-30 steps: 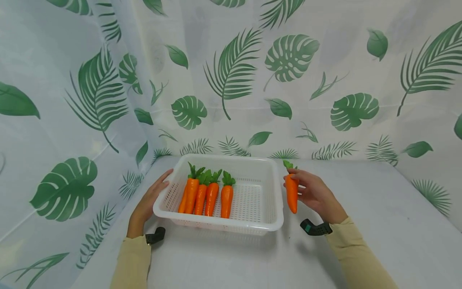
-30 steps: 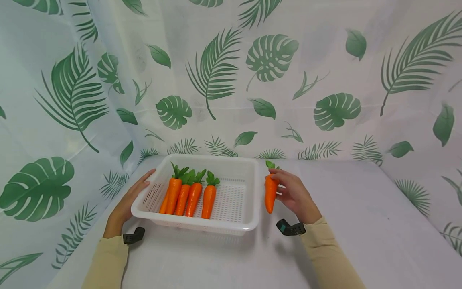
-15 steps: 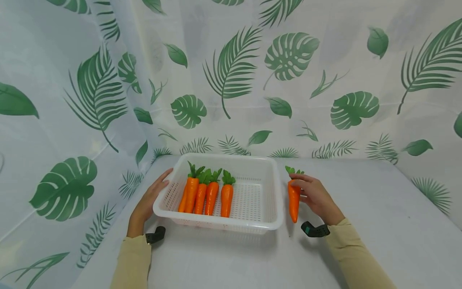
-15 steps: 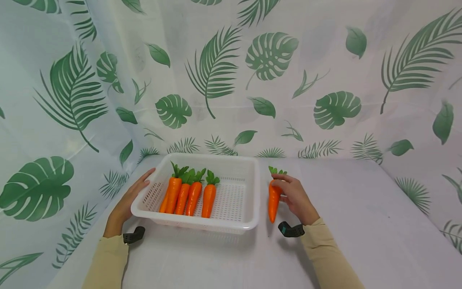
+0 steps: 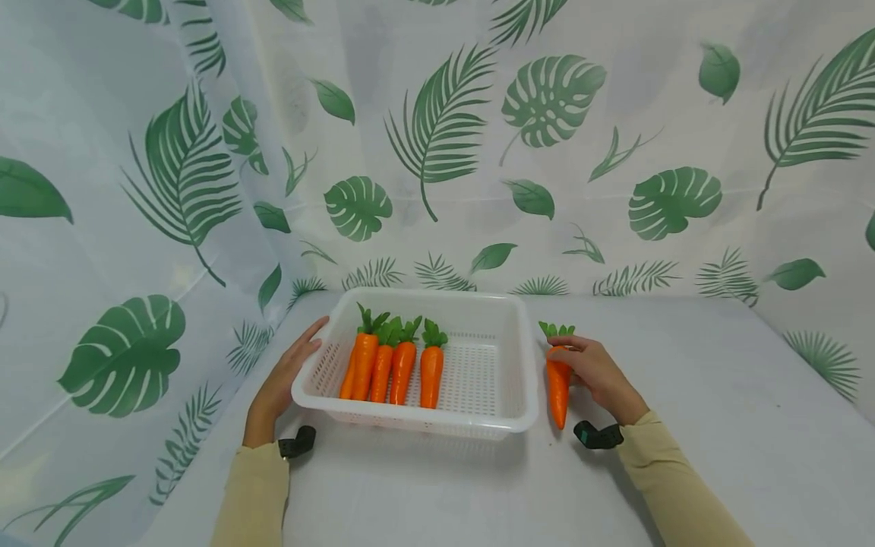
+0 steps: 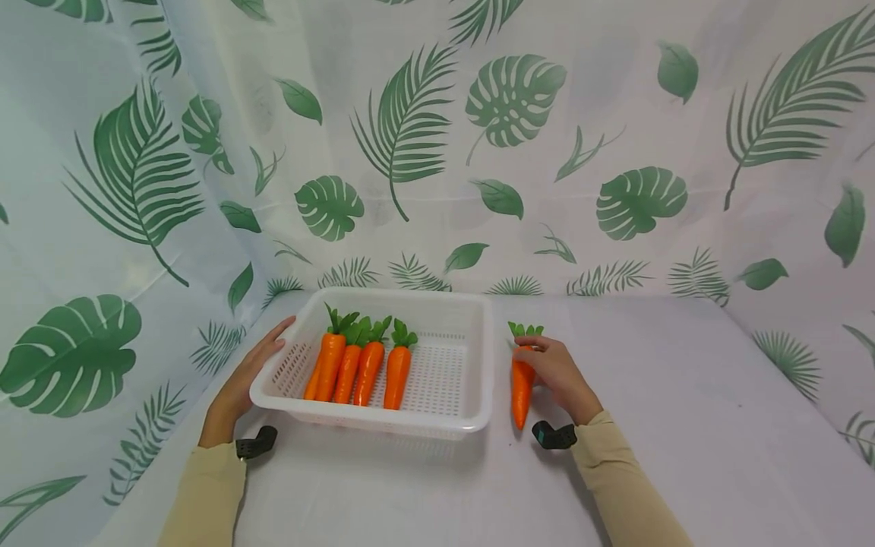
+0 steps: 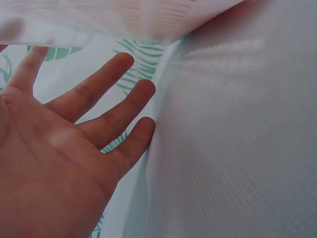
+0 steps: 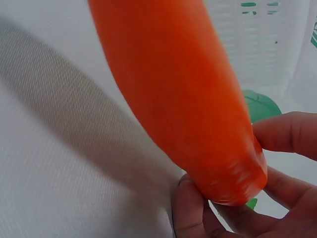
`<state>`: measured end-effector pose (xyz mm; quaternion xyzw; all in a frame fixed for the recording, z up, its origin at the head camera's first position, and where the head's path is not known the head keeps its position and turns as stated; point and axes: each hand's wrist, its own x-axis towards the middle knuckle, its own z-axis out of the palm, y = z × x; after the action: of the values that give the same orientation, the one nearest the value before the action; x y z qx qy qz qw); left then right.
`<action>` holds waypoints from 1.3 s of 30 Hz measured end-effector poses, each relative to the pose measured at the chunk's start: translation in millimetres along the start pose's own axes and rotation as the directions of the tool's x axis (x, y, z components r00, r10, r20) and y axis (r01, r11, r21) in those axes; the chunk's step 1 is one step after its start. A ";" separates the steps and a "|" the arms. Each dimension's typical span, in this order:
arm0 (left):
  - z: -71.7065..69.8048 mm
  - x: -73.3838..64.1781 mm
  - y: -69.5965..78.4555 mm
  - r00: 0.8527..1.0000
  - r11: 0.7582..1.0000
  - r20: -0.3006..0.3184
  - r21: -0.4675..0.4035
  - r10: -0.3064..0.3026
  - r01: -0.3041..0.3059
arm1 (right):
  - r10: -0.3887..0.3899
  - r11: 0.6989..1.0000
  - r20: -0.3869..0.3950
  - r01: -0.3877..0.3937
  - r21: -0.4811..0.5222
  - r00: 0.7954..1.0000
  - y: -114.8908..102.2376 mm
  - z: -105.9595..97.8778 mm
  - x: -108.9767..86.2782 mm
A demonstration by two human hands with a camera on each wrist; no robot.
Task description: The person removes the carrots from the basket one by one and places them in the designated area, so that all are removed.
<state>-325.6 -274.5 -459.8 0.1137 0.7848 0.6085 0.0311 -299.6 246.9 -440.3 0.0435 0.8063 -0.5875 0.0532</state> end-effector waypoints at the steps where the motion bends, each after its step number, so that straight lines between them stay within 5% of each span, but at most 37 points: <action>1: -0.3 0.8 0.0 1.000 1.000 0.002 0.000 0.003 -0.003 | 0.000 1.000 0.000 0.000 -0.012 1.000 0.2 -0.2 0.6; 13: -0.2 2.4 1.6 1.000 1.000 0.006 -0.006 0.011 -0.011 | -0.002 0.981 -0.049 -0.008 -0.196 0.999 2.9 3.6 4.3; 39: 1.1 0.0 -0.8 1.000 1.000 -0.006 -0.017 -0.011 0.011 | -0.098 0.937 -0.087 0.062 -0.342 0.991 6.5 15.1 0.3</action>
<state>-325.5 -273.6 -460.9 0.1073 0.7804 0.6151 0.0332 -298.4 234.5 -451.1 0.0309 0.8981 -0.4386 -0.0056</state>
